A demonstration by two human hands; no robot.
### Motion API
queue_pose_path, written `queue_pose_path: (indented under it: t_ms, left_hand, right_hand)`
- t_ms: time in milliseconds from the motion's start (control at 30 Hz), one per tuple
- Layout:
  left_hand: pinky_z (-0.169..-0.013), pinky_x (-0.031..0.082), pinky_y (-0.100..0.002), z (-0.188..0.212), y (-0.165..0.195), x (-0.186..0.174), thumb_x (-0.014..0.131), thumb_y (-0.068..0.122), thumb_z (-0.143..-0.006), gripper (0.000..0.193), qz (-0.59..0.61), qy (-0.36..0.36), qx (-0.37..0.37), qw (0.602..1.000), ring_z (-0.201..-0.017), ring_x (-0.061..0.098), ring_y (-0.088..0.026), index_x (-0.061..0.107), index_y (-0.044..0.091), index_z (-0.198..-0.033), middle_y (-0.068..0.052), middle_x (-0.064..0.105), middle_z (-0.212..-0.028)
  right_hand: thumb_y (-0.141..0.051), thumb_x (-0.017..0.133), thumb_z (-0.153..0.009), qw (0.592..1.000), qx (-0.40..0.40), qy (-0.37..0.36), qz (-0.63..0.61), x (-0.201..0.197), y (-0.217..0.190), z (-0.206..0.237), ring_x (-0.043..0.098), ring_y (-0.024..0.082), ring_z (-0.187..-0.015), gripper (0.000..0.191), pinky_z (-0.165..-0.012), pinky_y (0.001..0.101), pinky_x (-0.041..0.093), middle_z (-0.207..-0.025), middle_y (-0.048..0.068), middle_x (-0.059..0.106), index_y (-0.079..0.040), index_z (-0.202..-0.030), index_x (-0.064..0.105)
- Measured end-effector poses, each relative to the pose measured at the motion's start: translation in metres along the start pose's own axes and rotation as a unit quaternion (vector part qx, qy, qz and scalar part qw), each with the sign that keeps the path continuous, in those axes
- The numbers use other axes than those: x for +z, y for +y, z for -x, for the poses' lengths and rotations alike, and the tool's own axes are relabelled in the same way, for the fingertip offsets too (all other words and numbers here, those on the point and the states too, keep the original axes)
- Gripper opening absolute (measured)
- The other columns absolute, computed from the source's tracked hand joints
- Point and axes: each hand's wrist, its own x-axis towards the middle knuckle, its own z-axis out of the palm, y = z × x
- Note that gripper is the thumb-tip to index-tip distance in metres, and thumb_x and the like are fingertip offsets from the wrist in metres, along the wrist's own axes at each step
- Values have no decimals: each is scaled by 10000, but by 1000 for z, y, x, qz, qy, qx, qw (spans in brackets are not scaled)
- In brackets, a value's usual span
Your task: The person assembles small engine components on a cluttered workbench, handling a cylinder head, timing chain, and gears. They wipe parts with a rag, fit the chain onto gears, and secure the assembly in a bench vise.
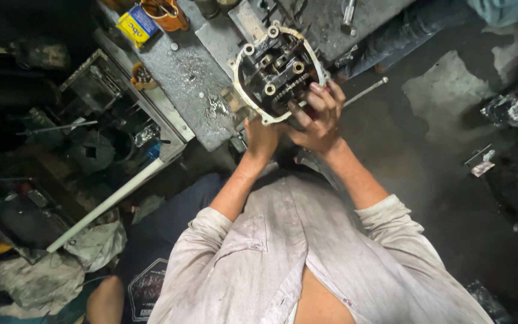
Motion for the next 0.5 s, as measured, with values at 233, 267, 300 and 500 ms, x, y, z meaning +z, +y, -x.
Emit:
queue_pose_path:
  t_ms: [233,267,300,500]
  left_hand:
    - [-775,573,-454,2,-11,17,725,83,-736,242,55,74,7,996,-892,710,-328,751,99,-976,-97,750,-945]
    - [-751,571,-453,2,-13,22,707,84,-728,250,43,88,16,995,-869,709,-334,748,91,-974,-102,747,-929]
    - [-727,570,-452,3,-15,27,689,85,-719,258,30,101,24,994,-846,709,-339,744,83,-971,-107,744,-914]
    - [-672,526,-498,10,-26,53,647,123,-893,120,-78,-63,-80,992,-773,714,-336,744,112,-962,-130,737,-857]
  right_hand:
    - [-525,965,-870,995,-13,-3,104,5,-4,3,425,276,-1381,657,-1130,578,347,-1341,62,515,-229,-1339,613]
    - [-515,964,-867,996,-15,-7,90,4,-1,4,424,283,-1383,670,-1146,593,360,-1340,68,509,-223,-1351,605]
    - [-504,963,-864,997,-16,-10,75,3,3,3,423,290,-1384,682,-1162,609,373,-1340,75,503,-218,-1363,596]
    - [-534,980,-838,1000,-17,9,16,7,11,1,415,329,-1402,813,-1216,676,324,-1346,114,453,-198,-1403,500]
